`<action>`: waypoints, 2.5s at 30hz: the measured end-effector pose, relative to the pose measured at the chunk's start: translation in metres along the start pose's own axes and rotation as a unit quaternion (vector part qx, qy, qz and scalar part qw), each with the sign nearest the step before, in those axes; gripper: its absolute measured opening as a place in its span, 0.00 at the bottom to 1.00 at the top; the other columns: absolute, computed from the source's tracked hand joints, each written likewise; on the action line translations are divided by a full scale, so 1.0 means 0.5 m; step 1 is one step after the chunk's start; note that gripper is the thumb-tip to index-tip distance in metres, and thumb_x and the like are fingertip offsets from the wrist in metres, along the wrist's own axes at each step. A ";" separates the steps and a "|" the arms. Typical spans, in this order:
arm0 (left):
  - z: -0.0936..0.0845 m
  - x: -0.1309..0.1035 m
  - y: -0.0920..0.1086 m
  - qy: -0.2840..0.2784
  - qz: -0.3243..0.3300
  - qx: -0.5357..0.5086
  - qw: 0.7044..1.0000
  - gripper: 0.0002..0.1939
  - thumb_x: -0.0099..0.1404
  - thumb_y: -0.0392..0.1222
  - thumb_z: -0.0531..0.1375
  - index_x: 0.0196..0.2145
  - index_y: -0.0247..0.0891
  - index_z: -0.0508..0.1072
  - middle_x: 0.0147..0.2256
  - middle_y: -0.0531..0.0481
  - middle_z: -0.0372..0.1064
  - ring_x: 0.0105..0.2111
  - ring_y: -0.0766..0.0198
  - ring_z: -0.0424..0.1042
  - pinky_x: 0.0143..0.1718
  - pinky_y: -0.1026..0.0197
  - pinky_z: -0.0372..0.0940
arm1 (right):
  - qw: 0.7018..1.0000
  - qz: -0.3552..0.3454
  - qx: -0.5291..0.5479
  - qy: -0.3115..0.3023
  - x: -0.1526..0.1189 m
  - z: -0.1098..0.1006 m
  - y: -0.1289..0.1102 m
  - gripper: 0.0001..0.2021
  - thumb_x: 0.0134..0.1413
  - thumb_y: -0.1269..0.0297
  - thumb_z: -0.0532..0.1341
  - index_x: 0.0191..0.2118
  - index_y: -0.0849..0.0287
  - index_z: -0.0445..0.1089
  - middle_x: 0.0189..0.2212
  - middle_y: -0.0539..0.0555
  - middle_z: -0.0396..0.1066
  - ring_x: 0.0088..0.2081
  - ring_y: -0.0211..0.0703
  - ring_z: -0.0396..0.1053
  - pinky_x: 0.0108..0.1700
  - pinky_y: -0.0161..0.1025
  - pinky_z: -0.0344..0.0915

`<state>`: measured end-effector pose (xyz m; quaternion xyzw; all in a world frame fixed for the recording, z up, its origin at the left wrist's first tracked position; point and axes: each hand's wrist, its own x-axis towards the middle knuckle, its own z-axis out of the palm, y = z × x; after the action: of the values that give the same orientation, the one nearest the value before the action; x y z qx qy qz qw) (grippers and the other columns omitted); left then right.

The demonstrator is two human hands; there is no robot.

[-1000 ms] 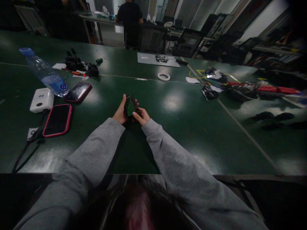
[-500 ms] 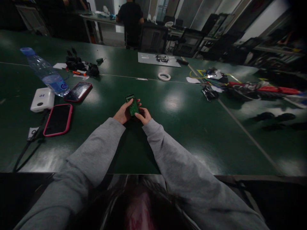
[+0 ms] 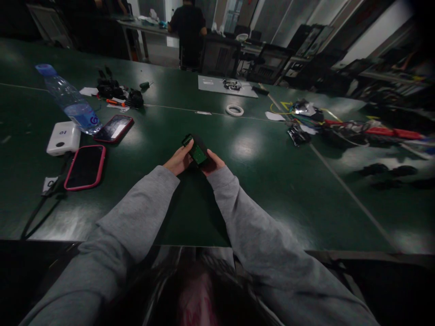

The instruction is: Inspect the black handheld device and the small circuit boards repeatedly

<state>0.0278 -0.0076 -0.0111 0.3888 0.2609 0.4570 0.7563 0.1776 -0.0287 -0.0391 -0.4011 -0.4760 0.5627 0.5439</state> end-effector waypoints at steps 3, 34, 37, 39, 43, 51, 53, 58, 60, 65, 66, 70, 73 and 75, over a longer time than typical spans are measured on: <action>-0.013 0.015 -0.009 0.032 -0.016 -0.013 0.999 0.37 0.56 0.76 0.54 0.44 0.39 0.75 0.43 0.40 0.76 0.52 0.49 0.71 0.53 0.49 0.64 | 0.990 -0.067 -0.092 0.088 0.011 0.008 0.012 0.33 0.49 0.39 0.61 0.56 0.54 0.62 0.47 0.57 0.70 0.46 0.47 0.70 0.52 0.50 0.70; -0.021 0.001 0.001 0.096 -0.065 -0.185 0.976 0.48 0.62 0.76 0.36 0.52 0.35 0.73 0.39 0.40 0.77 0.47 0.52 0.74 0.52 0.52 0.67 | 0.744 -0.377 -0.537 0.127 -0.018 0.076 0.032 0.22 0.65 0.54 0.50 0.59 0.60 0.59 0.50 0.64 0.59 0.52 0.51 0.60 0.56 0.52 0.66; -0.017 -0.001 0.007 0.123 -0.062 -0.199 0.970 0.45 0.64 0.74 0.38 0.53 0.35 0.73 0.39 0.42 0.78 0.47 0.53 0.75 0.51 0.53 0.68 | 0.732 -0.419 -0.512 0.166 -0.027 0.073 0.009 0.22 0.65 0.56 0.50 0.60 0.60 0.56 0.51 0.64 0.59 0.53 0.50 0.60 0.56 0.51 0.66; -0.022 0.003 0.007 0.130 -0.054 -0.210 0.967 0.41 0.66 0.72 0.41 0.53 0.36 0.72 0.39 0.43 0.78 0.47 0.54 0.75 0.50 0.55 0.69 | 0.724 -0.435 -0.496 0.199 -0.031 0.065 -0.009 0.23 0.64 0.56 0.51 0.61 0.59 0.55 0.52 0.64 0.59 0.55 0.51 0.60 0.57 0.53 0.64; -0.032 0.010 0.005 0.075 -0.021 -0.241 0.967 0.35 0.69 0.66 0.42 0.54 0.36 0.70 0.43 0.44 0.78 0.48 0.56 0.75 0.49 0.54 0.70 | 0.718 -0.415 -0.507 0.237 -0.024 0.036 -0.024 0.23 0.64 0.55 0.52 0.61 0.59 0.55 0.53 0.64 0.59 0.56 0.53 0.60 0.57 0.55 0.63; -0.025 0.000 0.022 0.056 -0.061 -0.225 0.971 0.31 0.70 0.62 0.44 0.47 0.34 0.73 0.34 0.45 0.78 0.35 0.60 0.77 0.43 0.56 0.71 | 0.738 -0.332 -0.553 0.197 -0.012 0.025 -0.002 0.23 0.63 0.56 0.53 0.60 0.60 0.57 0.53 0.63 0.64 0.55 0.52 0.62 0.56 0.53 0.64; -0.028 0.000 0.023 0.058 -0.060 -0.221 0.972 0.31 0.70 0.62 0.44 0.45 0.35 0.74 0.33 0.46 0.77 0.33 0.61 0.76 0.42 0.56 0.71 | 0.752 -0.318 -0.548 0.183 -0.016 0.026 -0.003 0.24 0.63 0.56 0.54 0.61 0.59 0.56 0.54 0.63 0.62 0.56 0.53 0.61 0.56 0.54 0.64; -0.037 0.004 0.027 0.039 -0.042 -0.193 0.979 0.31 0.69 0.63 0.44 0.43 0.35 0.75 0.33 0.46 0.77 0.37 0.60 0.76 0.42 0.57 0.69 | 0.765 -0.336 -0.529 0.151 -0.015 0.019 0.005 0.30 0.58 0.60 0.57 0.64 0.58 0.51 0.56 0.64 0.59 0.58 0.54 0.59 0.58 0.56 0.62; -0.039 0.002 0.033 0.041 -0.040 -0.178 0.982 0.32 0.69 0.63 0.43 0.43 0.36 0.75 0.34 0.46 0.77 0.39 0.59 0.76 0.43 0.57 0.69 | 0.762 -0.344 -0.530 0.143 -0.008 0.013 0.015 0.32 0.56 0.62 0.57 0.65 0.56 0.49 0.56 0.63 0.58 0.58 0.55 0.59 0.59 0.58 0.62; -0.040 0.002 0.045 0.033 -0.028 -0.137 0.990 0.33 0.69 0.64 0.42 0.44 0.37 0.75 0.35 0.45 0.77 0.40 0.58 0.76 0.43 0.56 0.69 | 0.753 -0.382 -0.525 0.107 0.020 -0.009 0.043 0.38 0.51 0.64 0.58 0.67 0.57 0.43 0.57 0.64 0.56 0.58 0.55 0.58 0.58 0.59 0.63; -0.041 0.004 0.045 0.037 -0.023 -0.128 0.991 0.33 0.68 0.65 0.42 0.44 0.37 0.75 0.34 0.45 0.77 0.39 0.58 0.76 0.42 0.57 0.69 | 0.753 -0.393 -0.519 0.099 0.024 -0.013 0.047 0.39 0.51 0.64 0.59 0.67 0.57 0.42 0.57 0.64 0.56 0.58 0.55 0.57 0.58 0.58 0.63; -0.047 0.017 0.032 0.064 0.010 -0.081 0.995 0.33 0.65 0.68 0.46 0.44 0.38 0.75 0.31 0.46 0.76 0.36 0.59 0.76 0.39 0.58 0.69 | 0.763 -0.398 -0.500 0.095 0.027 -0.014 0.054 0.43 0.48 0.67 0.59 0.68 0.59 0.40 0.57 0.65 0.52 0.59 0.54 0.55 0.60 0.57 0.62; -0.047 0.022 0.023 0.065 0.030 -0.041 0.997 0.36 0.63 0.71 0.47 0.47 0.38 0.73 0.31 0.47 0.76 0.36 0.59 0.76 0.40 0.58 0.68 | 0.783 -0.350 -0.501 0.121 0.014 -0.003 0.050 0.43 0.46 0.70 0.59 0.68 0.62 0.41 0.54 0.64 0.51 0.58 0.52 0.55 0.60 0.54 0.62; -0.043 0.019 0.021 0.081 0.035 -0.019 0.996 0.36 0.63 0.70 0.48 0.50 0.38 0.73 0.32 0.47 0.76 0.37 0.58 0.77 0.41 0.58 0.68 | 0.790 -0.328 -0.499 0.134 0.005 0.005 0.045 0.41 0.45 0.72 0.59 0.66 0.63 0.43 0.53 0.64 0.51 0.58 0.51 0.56 0.61 0.52 0.62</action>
<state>0.0107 0.0114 -0.0149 0.3453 0.2986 0.5178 0.7235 0.1699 -0.0256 -0.0601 -0.5079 -0.7160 -0.0255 0.4782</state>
